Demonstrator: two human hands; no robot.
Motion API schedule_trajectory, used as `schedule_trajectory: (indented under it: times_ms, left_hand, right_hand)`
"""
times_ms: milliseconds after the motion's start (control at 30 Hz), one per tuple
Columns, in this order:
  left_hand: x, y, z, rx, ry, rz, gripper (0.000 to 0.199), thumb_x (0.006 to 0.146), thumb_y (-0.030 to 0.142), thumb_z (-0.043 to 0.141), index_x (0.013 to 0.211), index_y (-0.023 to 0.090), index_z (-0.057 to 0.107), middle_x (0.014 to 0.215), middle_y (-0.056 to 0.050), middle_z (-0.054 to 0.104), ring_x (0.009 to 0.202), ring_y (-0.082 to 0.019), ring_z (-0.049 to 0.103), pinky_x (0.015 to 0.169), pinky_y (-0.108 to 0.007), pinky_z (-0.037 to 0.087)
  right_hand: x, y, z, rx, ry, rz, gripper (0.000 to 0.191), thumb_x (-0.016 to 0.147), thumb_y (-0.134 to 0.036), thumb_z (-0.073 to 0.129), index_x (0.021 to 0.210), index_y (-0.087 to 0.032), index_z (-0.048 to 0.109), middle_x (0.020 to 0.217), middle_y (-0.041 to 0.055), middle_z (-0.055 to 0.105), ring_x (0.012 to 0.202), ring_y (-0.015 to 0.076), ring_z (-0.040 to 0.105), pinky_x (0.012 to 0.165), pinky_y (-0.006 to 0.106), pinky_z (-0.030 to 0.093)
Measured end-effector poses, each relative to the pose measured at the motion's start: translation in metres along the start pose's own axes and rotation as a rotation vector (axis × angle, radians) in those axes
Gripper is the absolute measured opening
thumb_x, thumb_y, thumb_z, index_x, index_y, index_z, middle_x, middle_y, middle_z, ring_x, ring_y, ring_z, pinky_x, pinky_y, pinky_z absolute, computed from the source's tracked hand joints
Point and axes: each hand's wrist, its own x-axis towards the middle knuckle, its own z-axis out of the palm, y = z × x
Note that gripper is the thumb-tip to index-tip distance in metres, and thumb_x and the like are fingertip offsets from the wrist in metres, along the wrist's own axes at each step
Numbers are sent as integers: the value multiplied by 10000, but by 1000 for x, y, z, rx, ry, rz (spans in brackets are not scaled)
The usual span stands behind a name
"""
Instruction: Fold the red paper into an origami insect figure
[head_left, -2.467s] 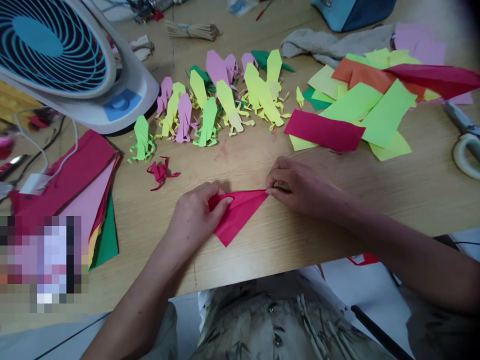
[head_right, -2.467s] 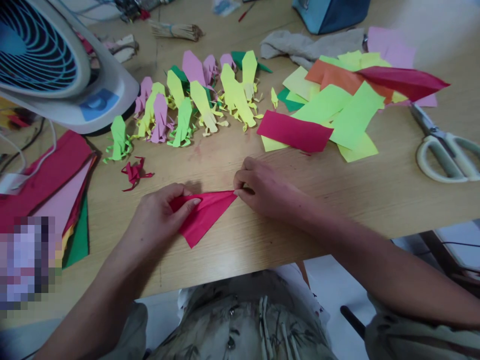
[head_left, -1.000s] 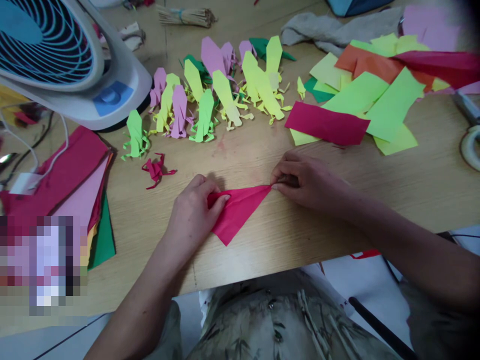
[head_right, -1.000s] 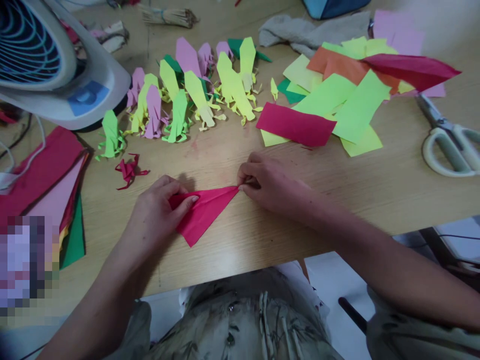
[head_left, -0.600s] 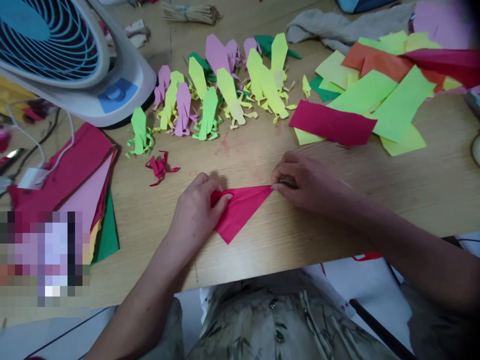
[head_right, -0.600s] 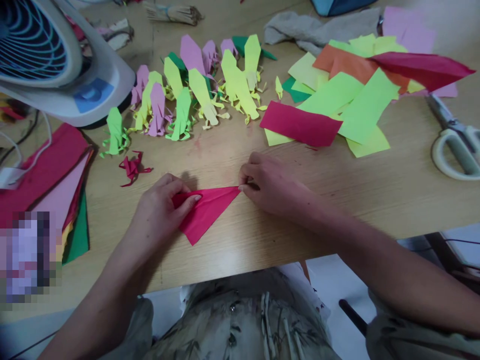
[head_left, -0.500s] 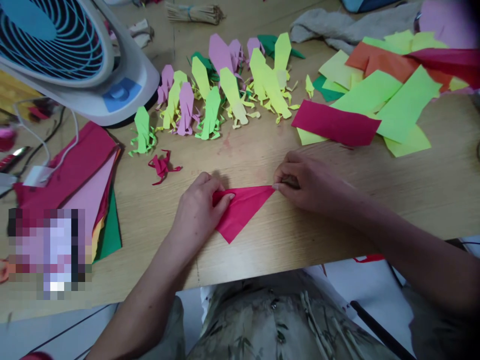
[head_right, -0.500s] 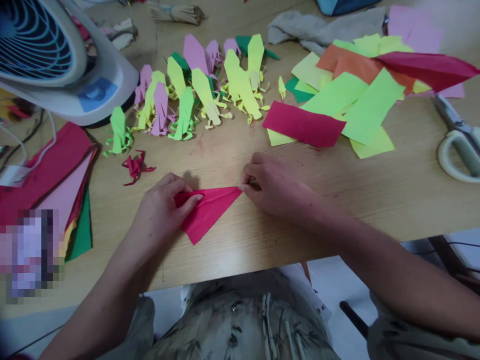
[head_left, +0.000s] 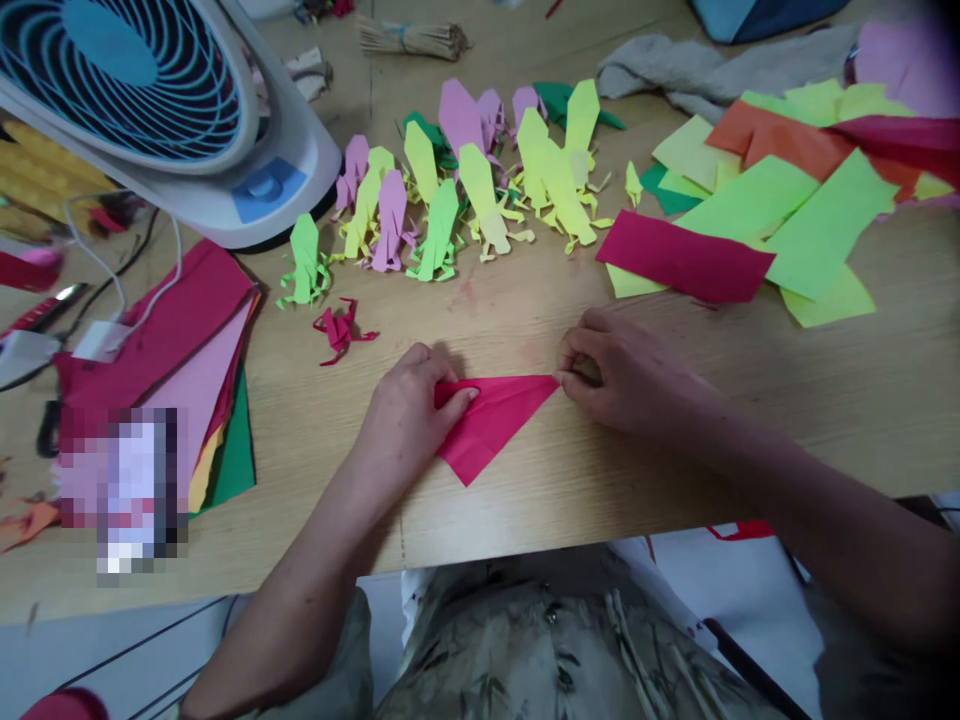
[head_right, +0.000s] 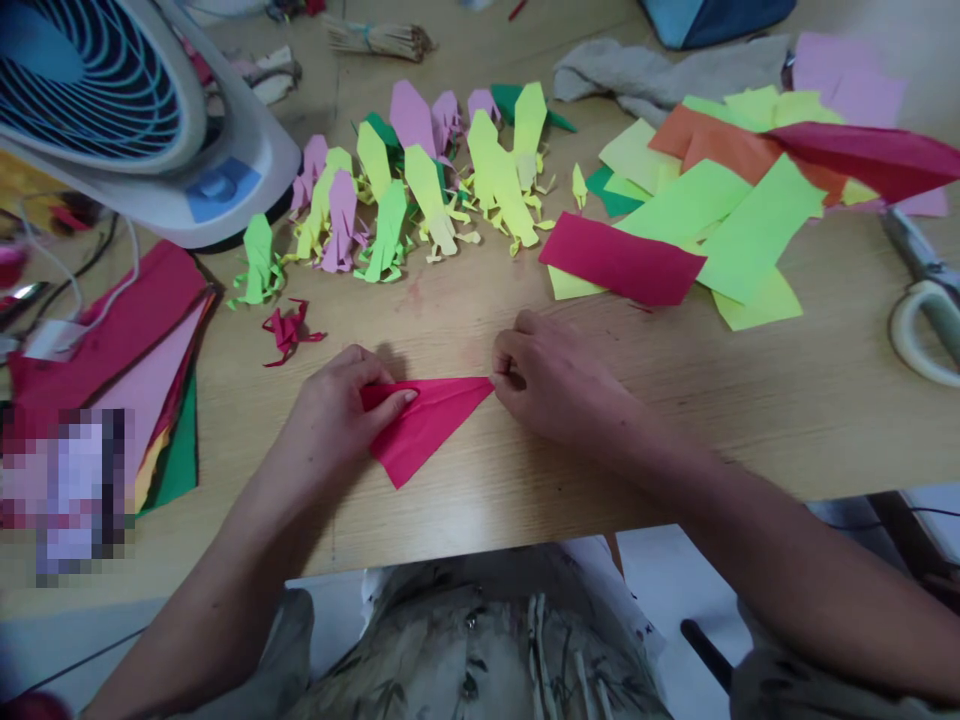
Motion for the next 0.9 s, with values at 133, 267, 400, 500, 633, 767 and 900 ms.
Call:
schedule_trajectory:
  times_ms: [133, 267, 400, 500, 633, 767, 900]
  left_hand:
    - [0, 0, 0, -14, 1, -10, 194, 850, 195, 701, 701, 176, 577, 848, -21, 559, 739, -158, 538, 719, -319, 437]
    - [1, 1, -1, -9, -12, -16, 179, 842, 190, 703, 707, 179, 586, 849, -25, 559, 749, -168, 543, 731, -328, 444]
    - [1, 1, -1, -3, -14, -13, 179, 839, 192, 700, 709, 179, 578, 853, -27, 559, 740, -167, 541, 736, -329, 453]
    - [2, 0, 0, 8, -12, -1, 187, 844, 206, 696, 705, 180, 573, 842, -28, 557, 739, -165, 541, 746, -332, 463]
    - [3, 0, 1, 10, -5, 11, 177, 839, 197, 701, 718, 177, 574, 830, -28, 553, 744, -170, 549, 746, -335, 471]
    - [2, -2, 2, -5, 13, 31, 165, 840, 191, 700, 729, 173, 579, 835, -25, 551, 758, -171, 557, 746, -328, 469]
    - [2, -2, 4, -9, 25, 41, 153, 849, 193, 696, 745, 169, 587, 844, -27, 554, 774, -176, 564, 756, -327, 467]
  right_hand:
    - [-2, 1, 2, 8, 22, -8, 75, 819, -148, 582, 862, -196, 619, 894, 65, 592, 831, 219, 562, 758, 341, 397]
    - [-2, 3, 4, 30, 30, -24, 139, 816, -114, 548, 875, -203, 637, 887, 71, 610, 834, 227, 574, 760, 347, 411]
    - [0, 6, 6, 20, 34, -32, 145, 811, -104, 533, 828, -200, 640, 866, 70, 616, 816, 217, 576, 741, 332, 412]
    - [1, 8, 5, 4, 41, -40, 151, 809, -101, 525, 823, -197, 640, 849, 60, 611, 807, 209, 578, 736, 321, 418]
    - [-7, 2, 3, 10, 89, -89, 169, 846, -95, 507, 893, -175, 648, 876, 62, 603, 820, 202, 583, 753, 318, 442]
    - [-16, -17, 9, 75, 124, -278, 222, 952, -141, 440, 999, -172, 655, 998, 107, 615, 913, 215, 594, 823, 348, 488]
    - [-14, -31, 26, 2, 55, -441, 293, 957, -114, 411, 1109, -138, 660, 1127, 156, 648, 1024, 252, 603, 925, 407, 508]
